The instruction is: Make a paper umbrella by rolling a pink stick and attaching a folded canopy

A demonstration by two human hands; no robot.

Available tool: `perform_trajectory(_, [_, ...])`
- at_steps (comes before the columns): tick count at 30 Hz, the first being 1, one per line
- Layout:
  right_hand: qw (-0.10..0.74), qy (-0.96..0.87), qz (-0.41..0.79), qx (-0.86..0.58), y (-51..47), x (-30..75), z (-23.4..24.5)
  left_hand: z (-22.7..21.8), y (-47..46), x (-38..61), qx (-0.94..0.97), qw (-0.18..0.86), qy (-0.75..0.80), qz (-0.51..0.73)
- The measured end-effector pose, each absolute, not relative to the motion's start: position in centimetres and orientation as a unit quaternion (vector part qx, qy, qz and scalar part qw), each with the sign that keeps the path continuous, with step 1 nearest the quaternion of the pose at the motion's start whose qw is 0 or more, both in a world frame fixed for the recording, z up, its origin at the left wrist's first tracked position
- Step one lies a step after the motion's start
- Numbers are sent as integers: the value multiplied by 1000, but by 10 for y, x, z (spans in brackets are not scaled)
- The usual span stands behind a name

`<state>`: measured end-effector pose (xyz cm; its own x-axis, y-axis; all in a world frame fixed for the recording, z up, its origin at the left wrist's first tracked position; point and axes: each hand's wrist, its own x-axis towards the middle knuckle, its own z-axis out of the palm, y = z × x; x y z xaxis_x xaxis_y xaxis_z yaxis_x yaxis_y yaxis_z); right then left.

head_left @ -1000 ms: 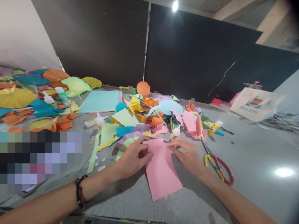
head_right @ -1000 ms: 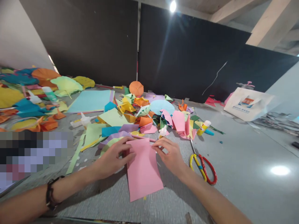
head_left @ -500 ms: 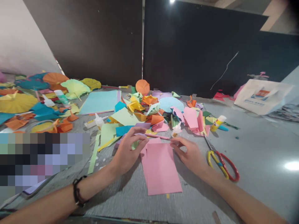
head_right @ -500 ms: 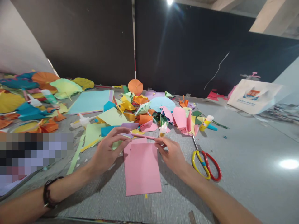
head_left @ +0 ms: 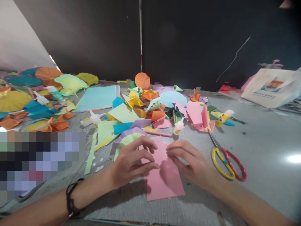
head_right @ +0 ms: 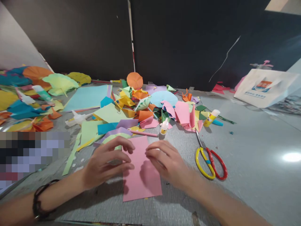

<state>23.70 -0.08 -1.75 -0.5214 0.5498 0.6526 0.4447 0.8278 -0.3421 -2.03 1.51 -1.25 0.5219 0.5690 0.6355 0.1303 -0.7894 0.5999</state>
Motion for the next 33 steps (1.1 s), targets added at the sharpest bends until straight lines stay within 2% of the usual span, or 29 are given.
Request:
perform_trajectory(4, [367,-895,104,-230,-21,229,-12,-16,11,-20,867,232,166,408])
perform_trajectory(11, [352,-901,119,-223,-32,223,-12,-23,8,-19,884,178,121,415])
perform_trajectory(17, [356,-905,121,-198,-31,221,-13,-25,8,-18,892,180,111,399])
perform_trajectory(23, [325,-912,132,-211,-30,219,-12,-26,6,-18,904,197,123,360])
perform_trajectory(33, [362,-900,118,-211,-29,221,-19,-23,10,-15,891,186,113,398])
